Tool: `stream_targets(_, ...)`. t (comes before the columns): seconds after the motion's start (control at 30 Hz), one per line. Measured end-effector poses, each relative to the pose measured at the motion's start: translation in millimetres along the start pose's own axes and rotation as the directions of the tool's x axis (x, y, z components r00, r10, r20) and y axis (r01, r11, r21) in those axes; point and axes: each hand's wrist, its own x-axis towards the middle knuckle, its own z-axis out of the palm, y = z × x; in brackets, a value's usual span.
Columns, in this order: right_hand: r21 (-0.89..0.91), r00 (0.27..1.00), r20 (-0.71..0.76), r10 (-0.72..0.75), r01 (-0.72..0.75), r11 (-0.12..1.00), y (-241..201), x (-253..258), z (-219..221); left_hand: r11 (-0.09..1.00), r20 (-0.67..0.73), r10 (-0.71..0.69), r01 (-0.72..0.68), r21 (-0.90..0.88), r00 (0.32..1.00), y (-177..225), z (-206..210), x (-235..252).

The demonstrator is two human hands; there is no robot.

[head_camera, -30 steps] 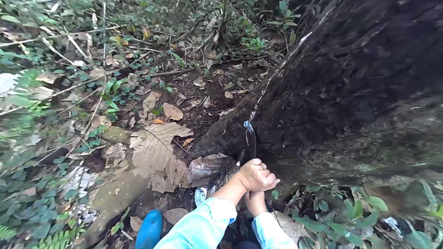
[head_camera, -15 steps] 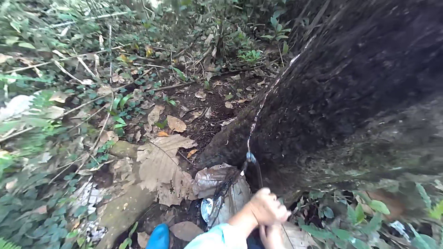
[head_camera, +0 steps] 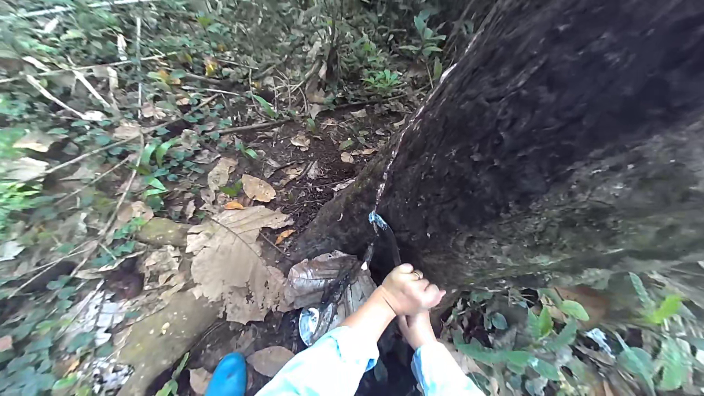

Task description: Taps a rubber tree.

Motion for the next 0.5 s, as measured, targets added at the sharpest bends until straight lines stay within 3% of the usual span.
stream_targets(0.17, -0.025, 0.986, 0.132, 0.099, -0.097, 0.995, 12.8, 0.4, 2.8, 0.999, 0.022, 0.021, -0.021, 0.035, 1.000, 5.4, 9.2, -11.2)
stream_targets(0.3, -0.035, 0.994, 0.086, 0.066, -0.063, 0.997, 8.1, 7.8, 2.0, 0.999, 0.006, 0.027, -0.027, 0.019, 1.000, -2.3, 5.6, -2.7)
stream_targets(0.43, -0.145, 0.956, 0.218, 0.196, -0.167, 0.975, 30.6, -14.8, 0.2, 0.993, 0.216, -0.036, 0.059, -0.102, 0.976, 27.0, 5.9, -21.4)
stream_targets(0.5, -0.161, 0.964, 0.193, 0.183, -0.152, 0.975, 34.3, -23.8, -0.7, 0.993, 0.198, -0.020, 0.042, -0.108, 0.980, 31.5, 10.3, -27.2)
